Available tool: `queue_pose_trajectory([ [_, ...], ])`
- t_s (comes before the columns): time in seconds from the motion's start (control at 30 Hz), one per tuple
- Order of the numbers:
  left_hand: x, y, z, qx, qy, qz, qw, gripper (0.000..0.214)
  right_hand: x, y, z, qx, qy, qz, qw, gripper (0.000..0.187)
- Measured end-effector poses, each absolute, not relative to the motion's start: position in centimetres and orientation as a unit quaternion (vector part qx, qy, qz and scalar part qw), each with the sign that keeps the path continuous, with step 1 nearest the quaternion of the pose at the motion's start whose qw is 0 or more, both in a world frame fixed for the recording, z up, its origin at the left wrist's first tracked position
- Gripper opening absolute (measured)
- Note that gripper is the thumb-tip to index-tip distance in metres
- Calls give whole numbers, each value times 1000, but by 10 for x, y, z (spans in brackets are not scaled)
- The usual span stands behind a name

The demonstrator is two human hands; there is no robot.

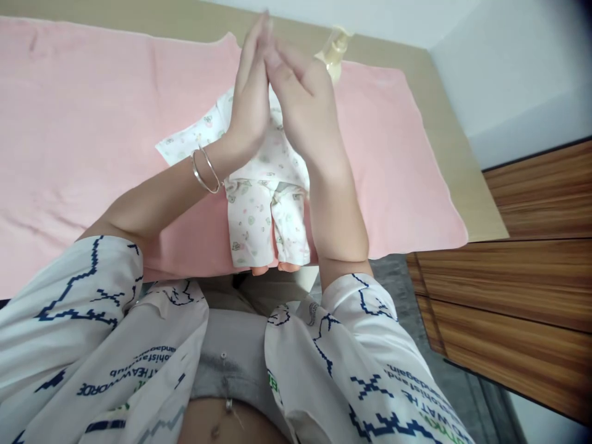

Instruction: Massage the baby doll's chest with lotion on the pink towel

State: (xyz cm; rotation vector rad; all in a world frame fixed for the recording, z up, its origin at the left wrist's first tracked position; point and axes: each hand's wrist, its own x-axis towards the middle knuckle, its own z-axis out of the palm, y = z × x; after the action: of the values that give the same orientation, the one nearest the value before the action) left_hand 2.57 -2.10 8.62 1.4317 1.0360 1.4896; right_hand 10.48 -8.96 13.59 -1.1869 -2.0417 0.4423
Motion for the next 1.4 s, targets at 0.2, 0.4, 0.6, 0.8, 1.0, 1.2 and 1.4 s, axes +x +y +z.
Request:
queue_pose_trajectory([
  [0.2, 8, 26, 59, 536, 477, 525, 459, 29, 130, -26, 85, -562, -777, 103, 264, 40],
  [0.4, 12, 58, 30, 544, 446, 583, 407, 29, 124, -22, 74, -536, -828, 81, 142, 46],
  [0.6, 12, 30, 10, 578, 457, 591, 327, 31, 126, -28, 75, -679, -717, 80, 139, 61],
  [0.8, 7, 13, 4, 595, 444, 617, 262, 55, 104, -49, 85, -596, -794, 78, 89, 58],
  [1.0, 4, 3, 5, 641, 454, 577, 225, 71, 122, -22, 74, -583, -793, 93, 148, 56],
  [1.2, 2, -7, 3, 648, 465, 572, 192, 51, 105, -56, 93, -677, -730, 54, 75, 59],
  [1.4, 0, -8, 7, 639, 464, 584, 188, 39, 117, -37, 86, -521, -843, 103, 83, 57],
])
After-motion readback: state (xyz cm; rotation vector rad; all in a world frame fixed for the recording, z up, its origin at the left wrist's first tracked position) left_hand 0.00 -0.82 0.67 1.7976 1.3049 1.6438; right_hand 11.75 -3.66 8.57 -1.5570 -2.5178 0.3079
